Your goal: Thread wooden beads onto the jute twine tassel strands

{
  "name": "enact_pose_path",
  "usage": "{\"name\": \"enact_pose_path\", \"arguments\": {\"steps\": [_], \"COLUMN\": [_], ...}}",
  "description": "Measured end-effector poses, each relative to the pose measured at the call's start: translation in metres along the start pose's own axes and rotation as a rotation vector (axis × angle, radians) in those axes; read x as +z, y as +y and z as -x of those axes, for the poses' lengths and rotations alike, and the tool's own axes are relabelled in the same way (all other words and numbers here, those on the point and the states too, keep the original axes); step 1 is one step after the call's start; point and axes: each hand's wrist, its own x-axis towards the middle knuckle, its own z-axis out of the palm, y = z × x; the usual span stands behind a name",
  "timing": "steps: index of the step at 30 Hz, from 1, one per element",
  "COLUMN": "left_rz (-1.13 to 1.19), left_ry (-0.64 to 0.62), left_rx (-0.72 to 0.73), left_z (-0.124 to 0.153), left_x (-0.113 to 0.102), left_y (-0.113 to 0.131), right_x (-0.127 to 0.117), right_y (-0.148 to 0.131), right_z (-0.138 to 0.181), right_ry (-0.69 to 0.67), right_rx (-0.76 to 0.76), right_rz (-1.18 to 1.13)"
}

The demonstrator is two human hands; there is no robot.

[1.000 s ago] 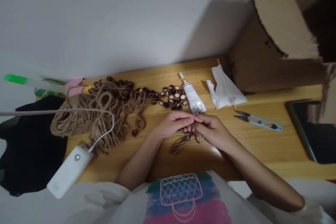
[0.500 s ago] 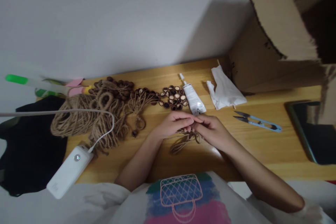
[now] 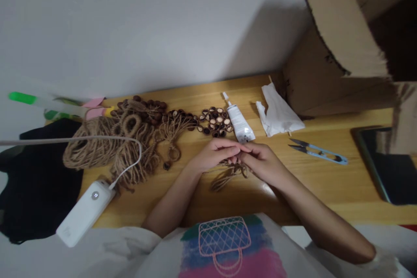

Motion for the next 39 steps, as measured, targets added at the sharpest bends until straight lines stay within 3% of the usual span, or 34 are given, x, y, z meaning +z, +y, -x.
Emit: {"name": "enact_pose_path", "arguments": {"steps": [26, 39], "left_rz": [0.112, 0.153], "left_ry": [0.021, -0.008], "left_rx": [0.064, 0.103], "left_z": [-0.002, -0.005], "left_x": [0.004, 0.004], "left_y": [-0.003, -0.004], "right_x": [0.004, 0.010], "right_y": [-0.005, -0.008], "right_z": [-0.002, -0.001], "right_ry": [-0.007, 0.060], "right_rx": [0.041, 0.082], "right_rz": [-0.137, -0.149]}}
